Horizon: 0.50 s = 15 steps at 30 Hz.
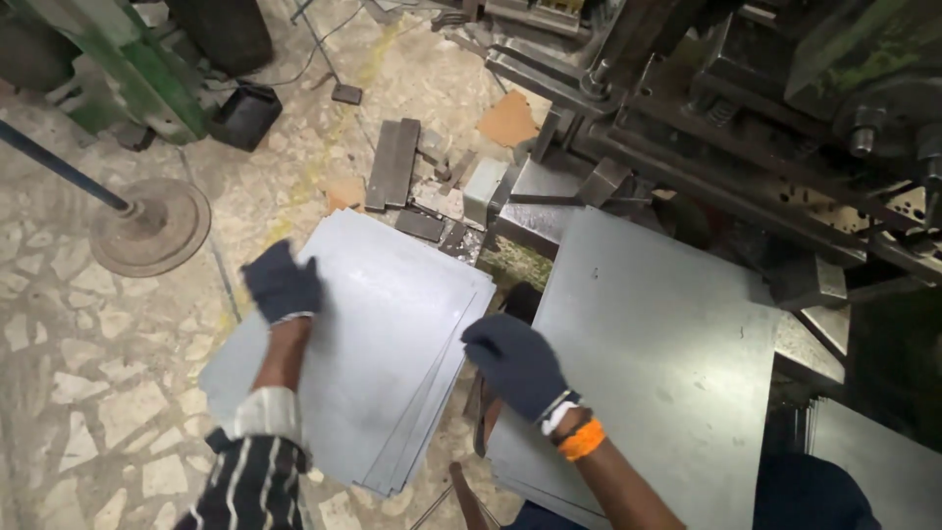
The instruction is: Feeding metal sheets into a stamping machine and stacking the processed parts.
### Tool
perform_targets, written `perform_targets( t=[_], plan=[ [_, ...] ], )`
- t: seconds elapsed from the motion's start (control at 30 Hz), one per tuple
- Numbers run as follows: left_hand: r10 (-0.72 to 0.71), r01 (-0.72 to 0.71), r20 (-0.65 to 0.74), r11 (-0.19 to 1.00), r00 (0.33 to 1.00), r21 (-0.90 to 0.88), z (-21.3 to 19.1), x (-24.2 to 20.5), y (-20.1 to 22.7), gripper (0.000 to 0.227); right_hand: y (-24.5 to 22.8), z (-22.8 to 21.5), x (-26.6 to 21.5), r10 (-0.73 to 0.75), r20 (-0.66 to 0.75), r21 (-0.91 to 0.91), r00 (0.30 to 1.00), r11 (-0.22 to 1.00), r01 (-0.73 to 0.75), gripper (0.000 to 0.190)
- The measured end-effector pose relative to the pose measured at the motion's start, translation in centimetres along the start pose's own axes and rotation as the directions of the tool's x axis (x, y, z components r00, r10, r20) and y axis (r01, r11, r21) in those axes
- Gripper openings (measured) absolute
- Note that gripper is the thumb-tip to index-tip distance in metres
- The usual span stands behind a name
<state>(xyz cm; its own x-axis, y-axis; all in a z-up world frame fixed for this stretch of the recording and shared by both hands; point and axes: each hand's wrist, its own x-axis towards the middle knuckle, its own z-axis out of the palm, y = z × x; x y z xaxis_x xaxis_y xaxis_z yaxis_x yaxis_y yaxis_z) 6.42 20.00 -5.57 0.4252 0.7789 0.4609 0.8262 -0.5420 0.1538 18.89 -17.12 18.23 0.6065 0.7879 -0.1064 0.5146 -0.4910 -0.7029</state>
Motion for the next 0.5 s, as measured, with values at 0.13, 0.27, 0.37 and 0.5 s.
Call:
perform_targets(
  t=[0.13, 0.27, 0.37, 0.5],
  plan=[
    [0.219, -0.24, -0.187, 0.966, 0.958, -0.098, -8.4, -1.6, 10.8, 0.068, 1.1, 5.6, 3.0, 0.065, 0.205, -0.223, 0.977, 0.975, -0.018, 0.029],
    [0.373, -0.402, -0.166, 0.892, 0.913, -0.205, -11.2, -3.3, 12.6, 0.071, 3.5, 10.2, 5.4, 0.122, 0.381, -0.452, 0.917, 0.889, 0.069, 0.048],
    [0.149, -0.158, 0.285, 0.987, 0.947, 0.008, -7.4, -3.1, 7.3, 0.085, 2.9, 9.4, 4.9, 0.168, 0.462, -0.442, 0.871, 0.895, 0.062, 0.053],
    [-0.242, 0.218, 0.693, 0.968, 0.679, 0.124, -7.4, 1.8, 3.3, 0.122, 5.6, 10.7, 3.4, 0.259, 0.526, -0.498, 0.81, 0.866, 0.047, 0.068]
  ],
)
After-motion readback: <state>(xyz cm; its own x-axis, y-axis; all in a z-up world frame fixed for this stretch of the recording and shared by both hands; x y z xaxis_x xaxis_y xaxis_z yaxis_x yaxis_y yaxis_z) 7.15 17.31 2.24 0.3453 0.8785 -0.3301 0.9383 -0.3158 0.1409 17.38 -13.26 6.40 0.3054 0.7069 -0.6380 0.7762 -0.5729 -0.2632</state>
